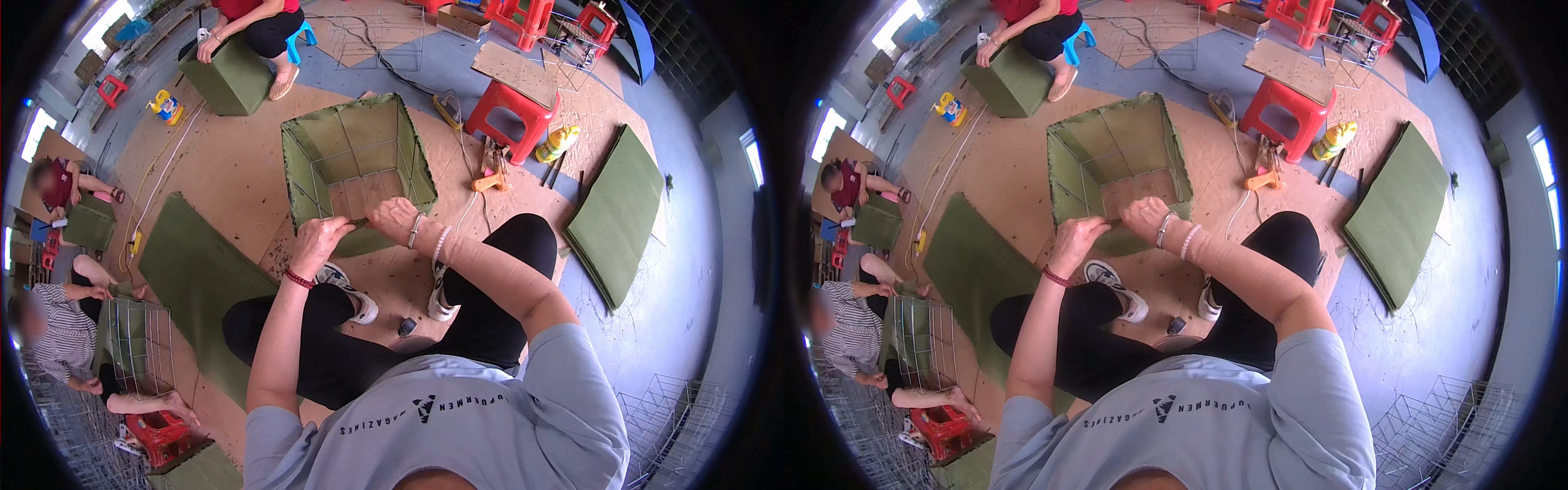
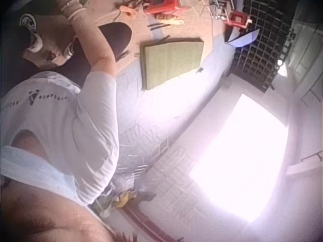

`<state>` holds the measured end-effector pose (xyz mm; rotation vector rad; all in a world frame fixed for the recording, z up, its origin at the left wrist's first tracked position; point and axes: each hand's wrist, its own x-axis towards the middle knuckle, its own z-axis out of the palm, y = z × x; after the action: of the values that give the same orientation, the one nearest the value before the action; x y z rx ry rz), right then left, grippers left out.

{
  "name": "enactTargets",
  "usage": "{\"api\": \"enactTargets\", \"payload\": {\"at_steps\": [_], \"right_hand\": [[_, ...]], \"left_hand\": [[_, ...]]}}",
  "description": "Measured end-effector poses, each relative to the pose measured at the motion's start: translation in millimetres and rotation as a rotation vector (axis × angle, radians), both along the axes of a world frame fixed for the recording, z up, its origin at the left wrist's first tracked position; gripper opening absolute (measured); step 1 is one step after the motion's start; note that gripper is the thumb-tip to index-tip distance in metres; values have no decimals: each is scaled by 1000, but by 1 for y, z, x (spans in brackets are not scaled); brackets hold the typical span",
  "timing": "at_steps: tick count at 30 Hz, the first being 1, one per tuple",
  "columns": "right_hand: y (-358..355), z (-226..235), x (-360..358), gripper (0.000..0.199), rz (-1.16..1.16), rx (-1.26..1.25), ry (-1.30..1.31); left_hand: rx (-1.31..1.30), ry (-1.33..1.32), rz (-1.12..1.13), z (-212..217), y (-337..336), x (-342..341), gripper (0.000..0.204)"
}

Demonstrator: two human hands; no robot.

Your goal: Applying hot glue to a fabric cover and attaching it to a metal wire storage bin frame.

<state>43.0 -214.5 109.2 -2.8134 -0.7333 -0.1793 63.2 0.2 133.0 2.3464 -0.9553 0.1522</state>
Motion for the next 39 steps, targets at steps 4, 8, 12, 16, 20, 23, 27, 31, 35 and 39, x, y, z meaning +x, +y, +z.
{"api": "enactTargets", "payload": {"at_steps": [4, 8, 12, 16, 20, 23, 27, 31, 35, 39], "right_hand": [[-3, -9, 2, 16, -10, 35, 39], [1, -12, -9, 12, -42, 89, -27], [10, -12, -25, 5, -94, 124, -143], [12, -3, -33, 5, -104, 228, -96], [14, 6, -39, 6, -125, 270, 23], [15, 9, -44, 6, -123, 298, 17], [16, 10, -46, 6, -130, 275, 89], [18, 8, -45, 5, -151, 290, 82], [18, 6, -44, 7, -148, 270, 43], [16, 6, -45, 7, -141, 271, 15]], "left_hand": [[141, 55, -17, 6, 0, 3, 23], [198, 147, -72, 12, 2, 5, 25], [24, 312, -34, 17, 15, 8, 21], [-412, 237, 322, 36, 41, 63, 19], [-317, 139, 546, 52, 63, 163, 21], [-151, 141, 413, 49, 57, 215, 30], [237, 248, 293, 50, 33, 245, 33], [578, -45, 226, 52, 18, 255, 40], [644, -214, 129, 53, 14, 248, 19], [571, -154, 165, 58, 6, 241, 14]]}}
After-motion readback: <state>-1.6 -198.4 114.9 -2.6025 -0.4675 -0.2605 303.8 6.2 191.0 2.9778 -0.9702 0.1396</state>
